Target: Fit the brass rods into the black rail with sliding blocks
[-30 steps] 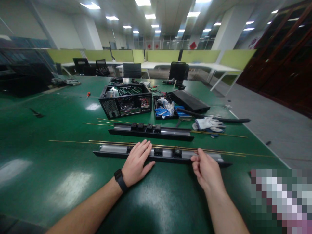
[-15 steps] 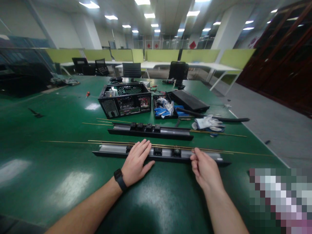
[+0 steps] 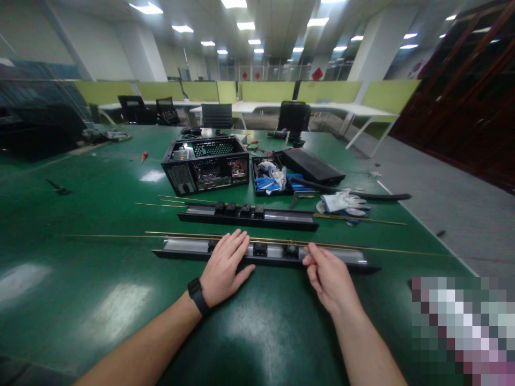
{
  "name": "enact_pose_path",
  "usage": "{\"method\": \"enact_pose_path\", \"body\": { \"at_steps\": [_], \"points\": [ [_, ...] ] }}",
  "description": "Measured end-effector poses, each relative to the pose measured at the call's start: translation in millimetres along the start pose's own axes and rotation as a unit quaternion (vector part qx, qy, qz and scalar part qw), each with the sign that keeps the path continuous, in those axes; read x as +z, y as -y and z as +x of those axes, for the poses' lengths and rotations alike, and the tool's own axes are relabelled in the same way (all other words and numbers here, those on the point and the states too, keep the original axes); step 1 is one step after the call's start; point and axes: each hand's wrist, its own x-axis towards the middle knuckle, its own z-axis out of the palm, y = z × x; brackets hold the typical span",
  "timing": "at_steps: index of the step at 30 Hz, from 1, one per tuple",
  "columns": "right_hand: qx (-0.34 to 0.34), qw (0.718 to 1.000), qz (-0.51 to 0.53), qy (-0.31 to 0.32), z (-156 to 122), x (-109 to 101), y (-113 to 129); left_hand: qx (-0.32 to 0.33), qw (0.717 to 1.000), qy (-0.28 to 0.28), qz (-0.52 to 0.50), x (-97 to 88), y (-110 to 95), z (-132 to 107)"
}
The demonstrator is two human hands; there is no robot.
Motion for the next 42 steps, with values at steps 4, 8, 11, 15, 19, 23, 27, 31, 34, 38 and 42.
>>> {"method": "enact_pose_path", "body": {
  "at_steps": [4, 8, 11, 15, 19, 23, 27, 31, 34, 38, 42],
  "points": [
    [-0.009, 0.998, 0.021, -0.054, 2.2, -3.1, 1.6, 0.002, 1.000, -0.002, -0.004, -0.1, 0.2, -0.2],
    [-0.016, 0.998, 0.020, -0.059, 1.5, -2.4, 1.5, 0.001, 1.000, -0.006, -0.008, 0.3, 0.3, -0.2],
    [-0.002, 1.000, -0.002, -0.003, -1.1, 1.0, 0.0, 0.000, 1.000, -0.007, -0.008, 0.8, 0.3, -0.1],
    [-0.006, 0.999, 0.015, -0.038, 0.2, -1.5, 1.5, 0.001, 1.000, -0.006, -0.007, 0.8, 0.3, -0.2],
    [-0.022, 0.997, 0.025, -0.063, 1.5, -3.5, 2.4, 0.000, 1.000, -0.003, -0.005, -0.3, 0.3, -0.3],
    [-0.008, 1.000, 0.002, -0.007, -1.2, 0.5, 0.2, -0.001, 1.000, -0.002, -0.006, -0.6, 0.1, -0.3],
    [-0.001, 1.000, 0.007, -0.024, 1.3, -2.8, 0.6, -0.001, 1.000, -0.001, -0.004, -0.2, 0.0, -0.2],
    [-0.018, 0.998, 0.023, -0.059, 3.7, -5.4, 1.0, 0.001, 1.000, -0.001, -0.001, -0.2, 0.1, 0.0],
    [-0.009, 1.000, 0.010, -0.012, 0.3, -1.1, 0.1, 0.002, 1.000, -0.004, 0.000, -0.2, 0.1, 0.2],
    [0.005, 1.000, 0.001, 0.006, -3.5, 2.0, 2.0, -0.001, 1.000, 0.000, -0.001, -0.3, 0.0, 0.1],
    [-0.016, 0.999, 0.010, -0.034, -3.1, -0.5, 4.1, -0.001, 1.000, 0.002, -0.004, -0.6, -0.4, -0.1]
  ]
}}
